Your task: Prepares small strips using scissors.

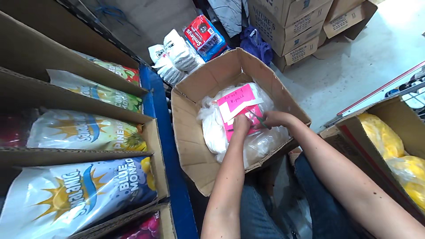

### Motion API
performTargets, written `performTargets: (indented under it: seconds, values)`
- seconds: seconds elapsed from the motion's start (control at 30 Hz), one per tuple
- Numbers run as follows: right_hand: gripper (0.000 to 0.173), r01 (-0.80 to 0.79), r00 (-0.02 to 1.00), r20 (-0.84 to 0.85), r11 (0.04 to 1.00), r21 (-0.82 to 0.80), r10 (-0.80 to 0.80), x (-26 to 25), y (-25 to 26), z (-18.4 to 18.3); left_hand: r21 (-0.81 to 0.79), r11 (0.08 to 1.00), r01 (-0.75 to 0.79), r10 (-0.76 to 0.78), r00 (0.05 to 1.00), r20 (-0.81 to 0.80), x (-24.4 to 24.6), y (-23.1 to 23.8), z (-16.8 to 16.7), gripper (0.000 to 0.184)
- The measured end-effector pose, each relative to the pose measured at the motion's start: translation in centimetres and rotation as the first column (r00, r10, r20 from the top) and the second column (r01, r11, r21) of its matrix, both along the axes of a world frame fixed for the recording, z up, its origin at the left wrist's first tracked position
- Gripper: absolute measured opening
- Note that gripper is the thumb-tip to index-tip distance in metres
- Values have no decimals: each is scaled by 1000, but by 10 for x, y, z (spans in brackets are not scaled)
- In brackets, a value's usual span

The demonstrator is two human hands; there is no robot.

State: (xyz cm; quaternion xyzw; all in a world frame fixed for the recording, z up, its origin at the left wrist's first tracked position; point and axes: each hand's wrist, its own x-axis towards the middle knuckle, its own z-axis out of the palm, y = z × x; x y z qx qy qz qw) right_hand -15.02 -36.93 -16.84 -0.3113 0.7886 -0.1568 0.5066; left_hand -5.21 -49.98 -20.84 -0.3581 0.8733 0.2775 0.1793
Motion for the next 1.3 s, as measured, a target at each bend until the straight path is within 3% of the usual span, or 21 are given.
performTargets:
  seconds: [0.27, 0.4, 0.53, 0.67, 0.87, 1.3]
  values:
    - [59, 3, 1000, -5, 1000, -22, -3, -1, 0, 0, 221, 975, -10, 64, 969, -239, 16, -10, 11, 34]
    - [59, 14, 1000, 16, 999, -36, -13, -1, 0, 0, 275, 949, -153, 237, 923, -303, 34, -23, 35, 29]
    - [60, 59, 995, 80, 994, -92, -52, 1, 2, 3, 385, 861, -331, 458, 834, -308, 40, -22, 58, 27]
    - [56, 105, 974, 214, 983, -154, -70, 2, 6, 12, 511, 784, -352, 570, 735, -367, 42, -14, 59, 25]
    - [50, 158, 945, 312, 969, -192, -93, 1, 7, 10, 534, 759, -373, 618, 669, -411, 44, -16, 56, 23]
    - [50, 183, 952, 280, 963, -198, -123, 0, 5, 6, 499, 805, -321, 544, 734, -407, 47, -17, 62, 19]
